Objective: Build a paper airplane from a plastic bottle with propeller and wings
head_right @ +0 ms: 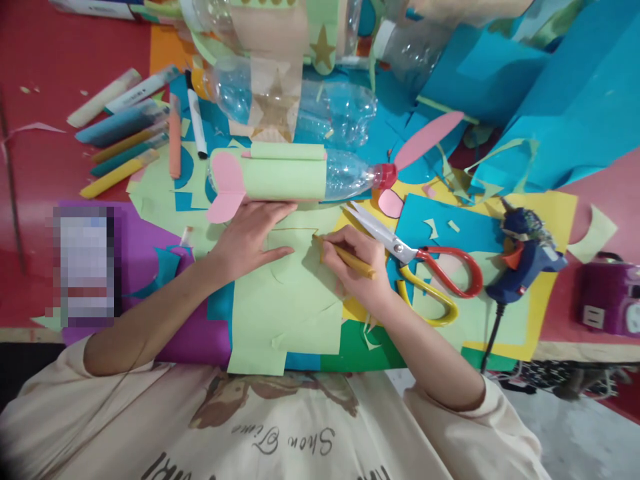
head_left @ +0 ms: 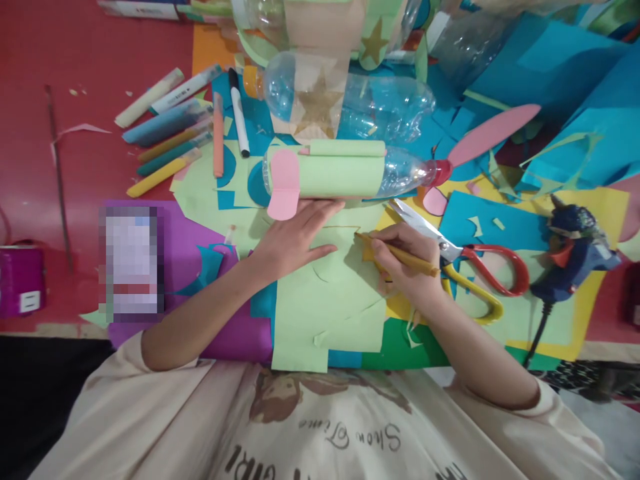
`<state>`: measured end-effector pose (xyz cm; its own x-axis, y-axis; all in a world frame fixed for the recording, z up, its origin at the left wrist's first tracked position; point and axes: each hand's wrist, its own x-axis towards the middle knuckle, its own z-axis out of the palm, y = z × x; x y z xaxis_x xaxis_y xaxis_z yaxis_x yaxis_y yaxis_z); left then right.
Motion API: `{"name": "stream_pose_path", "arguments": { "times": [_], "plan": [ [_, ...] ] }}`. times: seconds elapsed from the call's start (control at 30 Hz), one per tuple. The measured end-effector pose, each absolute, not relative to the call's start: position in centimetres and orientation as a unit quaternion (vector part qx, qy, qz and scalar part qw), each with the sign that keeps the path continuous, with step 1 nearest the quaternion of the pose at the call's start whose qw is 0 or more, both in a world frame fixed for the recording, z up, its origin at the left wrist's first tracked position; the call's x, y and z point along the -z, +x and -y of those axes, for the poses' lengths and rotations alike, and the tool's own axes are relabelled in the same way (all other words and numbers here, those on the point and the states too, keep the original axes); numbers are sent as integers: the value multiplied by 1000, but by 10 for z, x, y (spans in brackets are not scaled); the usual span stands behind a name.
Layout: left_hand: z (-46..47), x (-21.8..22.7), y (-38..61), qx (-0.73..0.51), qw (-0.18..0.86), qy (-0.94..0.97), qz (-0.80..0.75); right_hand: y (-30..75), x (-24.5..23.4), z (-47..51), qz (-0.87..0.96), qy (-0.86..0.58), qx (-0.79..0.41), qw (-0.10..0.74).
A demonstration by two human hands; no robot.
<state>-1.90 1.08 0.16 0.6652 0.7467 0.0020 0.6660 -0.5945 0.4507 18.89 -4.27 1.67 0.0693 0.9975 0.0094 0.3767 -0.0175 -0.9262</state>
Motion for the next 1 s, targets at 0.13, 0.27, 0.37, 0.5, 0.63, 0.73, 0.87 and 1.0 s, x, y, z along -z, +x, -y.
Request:
{"name": "stream_pose_path", "arguments": {
  "times": [0.13, 0.27, 0.37, 0.5, 0.63, 0.73, 0.87, 1.0],
  "plan": [
    [-11, -1, -19, -98, 215, 884, -403, 188, -17, 44, 574, -595, -402, 393],
    [-11, 0, -20, -106, 219, 884, -399, 188, -15, 47, 579, -583, -425, 379],
    [-11, 1, -20, -116, 223, 884, -394, 187, -15, 48, 587, -578, -422, 378],
    [-12, 0, -20, -114, 229, 885, -389, 185, -17, 48, 606, -568, -413, 375],
    [-13, -4, -19, -99, 229, 890, -381, 185, -19, 48, 620, -568, -400, 364],
    [-13, -5, -19, -96, 228, 890, -382, 186, -19, 48, 618, -569, -401, 366],
    [-13, -6, -16, -82, 222, 890, -388, 188, -19, 46, 615, -562, -415, 367],
    [-12, -8, -11, -59, 217, 887, -404, 189, -21, 45, 604, -566, -428, 363]
  ]
}}
